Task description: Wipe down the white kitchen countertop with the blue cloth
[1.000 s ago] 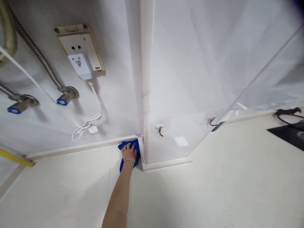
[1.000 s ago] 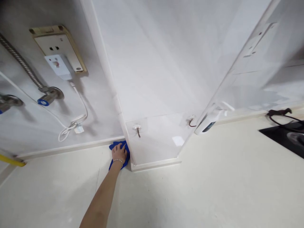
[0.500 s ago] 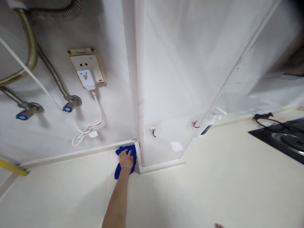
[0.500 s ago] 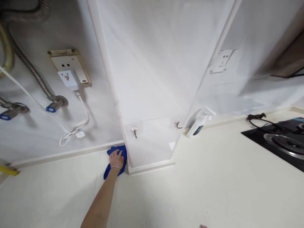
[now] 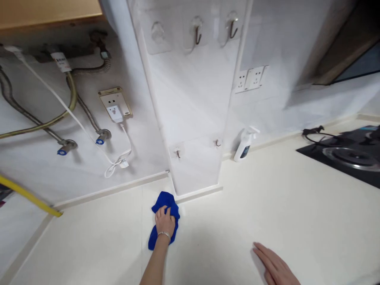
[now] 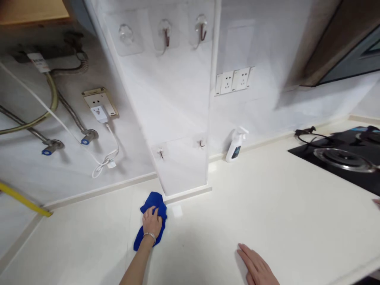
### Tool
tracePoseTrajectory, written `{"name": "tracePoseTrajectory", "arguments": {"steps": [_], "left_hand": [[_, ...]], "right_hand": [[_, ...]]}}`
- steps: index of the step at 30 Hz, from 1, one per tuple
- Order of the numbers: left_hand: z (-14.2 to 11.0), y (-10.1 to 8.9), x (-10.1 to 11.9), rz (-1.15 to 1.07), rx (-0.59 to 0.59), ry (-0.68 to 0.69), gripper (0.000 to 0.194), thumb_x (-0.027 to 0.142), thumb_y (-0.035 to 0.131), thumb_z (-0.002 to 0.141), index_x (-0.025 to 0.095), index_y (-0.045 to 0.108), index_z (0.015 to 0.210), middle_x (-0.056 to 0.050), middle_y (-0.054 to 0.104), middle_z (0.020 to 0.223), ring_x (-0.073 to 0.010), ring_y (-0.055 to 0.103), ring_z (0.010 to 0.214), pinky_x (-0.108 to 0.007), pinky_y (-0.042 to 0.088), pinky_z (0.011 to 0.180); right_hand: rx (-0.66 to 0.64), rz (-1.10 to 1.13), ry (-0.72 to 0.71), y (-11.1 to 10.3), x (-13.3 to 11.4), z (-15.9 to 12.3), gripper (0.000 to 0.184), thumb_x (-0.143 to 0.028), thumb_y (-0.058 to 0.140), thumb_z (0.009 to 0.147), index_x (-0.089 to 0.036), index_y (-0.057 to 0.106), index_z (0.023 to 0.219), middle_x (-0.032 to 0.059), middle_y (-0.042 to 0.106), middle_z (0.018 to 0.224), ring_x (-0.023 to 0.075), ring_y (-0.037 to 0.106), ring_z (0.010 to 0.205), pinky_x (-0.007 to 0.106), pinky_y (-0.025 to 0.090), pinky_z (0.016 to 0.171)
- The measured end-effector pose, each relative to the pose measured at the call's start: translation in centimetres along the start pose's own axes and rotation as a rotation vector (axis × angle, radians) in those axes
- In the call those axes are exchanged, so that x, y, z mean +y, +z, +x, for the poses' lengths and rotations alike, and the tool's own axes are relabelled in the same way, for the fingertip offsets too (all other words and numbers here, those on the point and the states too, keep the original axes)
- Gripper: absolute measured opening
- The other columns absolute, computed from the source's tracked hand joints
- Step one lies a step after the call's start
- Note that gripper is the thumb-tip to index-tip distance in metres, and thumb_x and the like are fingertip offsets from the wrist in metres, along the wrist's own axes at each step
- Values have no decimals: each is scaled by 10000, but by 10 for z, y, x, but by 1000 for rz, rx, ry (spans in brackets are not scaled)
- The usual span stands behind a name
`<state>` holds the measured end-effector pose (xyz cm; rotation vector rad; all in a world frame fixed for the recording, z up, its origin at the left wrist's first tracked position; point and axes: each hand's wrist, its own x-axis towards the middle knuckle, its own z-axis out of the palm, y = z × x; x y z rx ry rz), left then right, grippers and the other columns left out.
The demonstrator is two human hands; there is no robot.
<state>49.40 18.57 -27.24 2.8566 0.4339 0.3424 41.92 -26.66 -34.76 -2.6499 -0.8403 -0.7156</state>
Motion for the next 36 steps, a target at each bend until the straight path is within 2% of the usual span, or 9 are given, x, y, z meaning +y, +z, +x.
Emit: {"name": "tracePoseTrajectory", "arguments": {"steps": [6,11,18,20,22,24,27,31,36], "left_hand": [[-49,-3,34,7,-35,60,498,140,396,855,190,652,1280,-128,576,1427,-301,443,1371,-533,372,1173],[-79,6,72,-47,-122,170,576,133,433,820,221,592,1366,-73,494,1542,-308,328,1478,-542,288,1246],[-128,25,138,-242,-306,416,600,388,489,883,352,441,1479,-29,307,1657,-338,171,1550,-647,152,1276],[-143,24,150,-274,-337,472,635,474,467,895,350,381,1512,-45,244,1678,-363,128,1557,-690,136,1263],[-156,21,153,-299,-364,512,660,520,437,905,352,328,1534,-47,198,1690,-375,99,1560,-716,125,1254],[-167,14,145,-310,-376,539,653,528,425,915,383,296,1538,-12,183,1694,-358,96,1563,-701,131,1262],[-180,2,117,-267,-346,541,624,509,458,916,431,313,1518,41,224,1681,-316,148,1558,-644,192,1273],[-191,-17,64,-124,-236,458,614,442,528,900,427,369,1493,36,334,1643,-296,253,1527,-600,312,1239],[-195,-39,-7,67,-94,288,588,296,494,915,397,397,1487,18,401,1611,-291,322,1498,-579,397,1187]], "right_hand": [[-17,45,35,7,-2,-4,653,-152,446,893,-255,375,1534,57,508,1508,246,529,1336,433,514,1074],[-17,34,15,8,-2,-3,621,-104,429,871,-213,433,1483,79,517,1497,231,506,1355,432,492,1092],[-10,30,11,11,0,-4,602,-112,436,876,-198,438,1472,87,513,1499,236,501,1357,436,478,1101],[-8,36,3,10,1,-4,597,-118,430,884,-198,431,1476,89,514,1498,239,498,1360,436,480,1096],[-16,54,6,9,2,-5,585,-129,425,897,-199,427,1478,93,514,1496,242,502,1356,438,479,1095],[-32,87,16,8,3,-6,567,-151,427,911,-197,429,1476,98,509,1498,247,504,1353,443,472,1103],[-50,135,30,7,5,-7,543,-181,431,925,-191,442,1468,105,500,1504,258,497,1358,457,452,1123],[-60,152,50,6,3,-8,547,-188,422,926,-188,439,1472,107,503,1497,263,496,1355,472,446,1124],[-78,126,45,-1,-1,-6,591,-162,411,917,-182,384,1506,116,502,1495,263,492,1357,482,440,1125]]}}
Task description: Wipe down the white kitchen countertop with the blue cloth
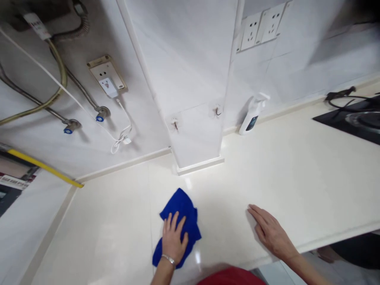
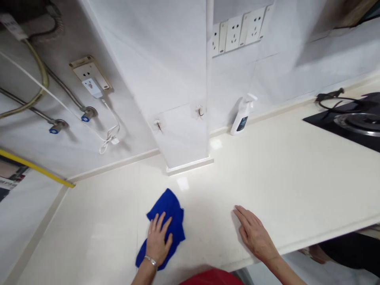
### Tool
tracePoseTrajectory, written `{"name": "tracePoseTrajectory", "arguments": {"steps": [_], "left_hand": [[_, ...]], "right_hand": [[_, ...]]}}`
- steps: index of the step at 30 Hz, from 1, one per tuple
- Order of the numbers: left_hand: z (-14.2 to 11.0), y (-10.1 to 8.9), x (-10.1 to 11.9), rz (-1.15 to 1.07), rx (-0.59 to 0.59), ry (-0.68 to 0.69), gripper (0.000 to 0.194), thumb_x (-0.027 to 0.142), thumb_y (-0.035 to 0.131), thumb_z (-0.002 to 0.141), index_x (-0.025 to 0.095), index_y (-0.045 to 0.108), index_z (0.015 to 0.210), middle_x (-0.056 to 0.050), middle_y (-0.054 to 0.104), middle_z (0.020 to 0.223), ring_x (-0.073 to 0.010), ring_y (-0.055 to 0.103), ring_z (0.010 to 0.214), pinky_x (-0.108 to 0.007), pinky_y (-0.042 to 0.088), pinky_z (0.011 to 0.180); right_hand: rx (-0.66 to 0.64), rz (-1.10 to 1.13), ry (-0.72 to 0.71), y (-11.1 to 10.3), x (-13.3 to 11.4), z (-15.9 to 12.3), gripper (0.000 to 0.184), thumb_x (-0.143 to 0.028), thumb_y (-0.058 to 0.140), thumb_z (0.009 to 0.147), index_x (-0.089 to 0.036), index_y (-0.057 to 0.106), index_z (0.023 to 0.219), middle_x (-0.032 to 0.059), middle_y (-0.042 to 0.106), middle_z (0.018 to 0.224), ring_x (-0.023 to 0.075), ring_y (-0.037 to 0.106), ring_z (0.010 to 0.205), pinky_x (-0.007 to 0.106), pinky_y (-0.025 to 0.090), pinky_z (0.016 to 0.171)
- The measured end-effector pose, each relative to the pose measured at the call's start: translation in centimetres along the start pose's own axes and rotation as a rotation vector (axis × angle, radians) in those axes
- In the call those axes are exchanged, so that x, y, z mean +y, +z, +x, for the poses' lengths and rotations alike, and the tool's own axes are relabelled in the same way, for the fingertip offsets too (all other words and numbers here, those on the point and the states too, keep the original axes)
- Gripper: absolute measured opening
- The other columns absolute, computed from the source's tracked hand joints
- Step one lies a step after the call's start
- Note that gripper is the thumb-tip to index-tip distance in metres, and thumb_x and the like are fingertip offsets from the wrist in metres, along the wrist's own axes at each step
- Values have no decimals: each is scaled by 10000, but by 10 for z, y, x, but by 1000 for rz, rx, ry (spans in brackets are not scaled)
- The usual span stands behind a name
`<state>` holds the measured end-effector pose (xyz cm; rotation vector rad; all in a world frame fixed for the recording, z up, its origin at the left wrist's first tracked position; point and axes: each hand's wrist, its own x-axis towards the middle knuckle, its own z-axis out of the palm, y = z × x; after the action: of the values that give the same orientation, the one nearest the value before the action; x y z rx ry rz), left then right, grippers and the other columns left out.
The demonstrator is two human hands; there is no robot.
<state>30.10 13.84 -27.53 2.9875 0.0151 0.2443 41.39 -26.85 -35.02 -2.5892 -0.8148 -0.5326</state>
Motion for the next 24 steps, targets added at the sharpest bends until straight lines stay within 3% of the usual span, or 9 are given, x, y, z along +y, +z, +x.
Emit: {"name": "tracePoseTrajectory", "arguments": {"steps": [6,12,17,24], "left_hand": [[-28,-12,-75,149,32,-179,517,322,444,945,360,456,1460,-14,456,1577,-293,358,1480,-569,400,1181],[-42,-23,-128,208,29,-378,509,376,403,958,284,491,1451,-61,433,1590,-329,346,1481,-550,375,1193],[-16,-24,-152,299,70,-531,524,376,359,969,217,503,1446,-138,432,1579,-381,378,1449,-579,387,1157],[45,-19,-162,332,48,-570,545,383,370,961,201,479,1463,-152,402,1595,-405,354,1458,-593,340,1176]], "right_hand": [[-25,-16,0,-2,0,-3,604,-178,403,932,-185,340,1533,127,484,1508,279,488,1361,501,438,1125],[-36,19,2,-3,1,-4,594,-183,406,938,-185,345,1529,125,468,1521,282,473,1377,507,420,1142],[-42,11,7,-3,0,-4,569,-201,409,937,-179,386,1505,118,477,1519,276,482,1370,492,418,1145],[-47,-3,26,-1,0,-7,579,-232,414,936,-184,392,1512,109,467,1532,289,521,1331,492,448,1110]]}}
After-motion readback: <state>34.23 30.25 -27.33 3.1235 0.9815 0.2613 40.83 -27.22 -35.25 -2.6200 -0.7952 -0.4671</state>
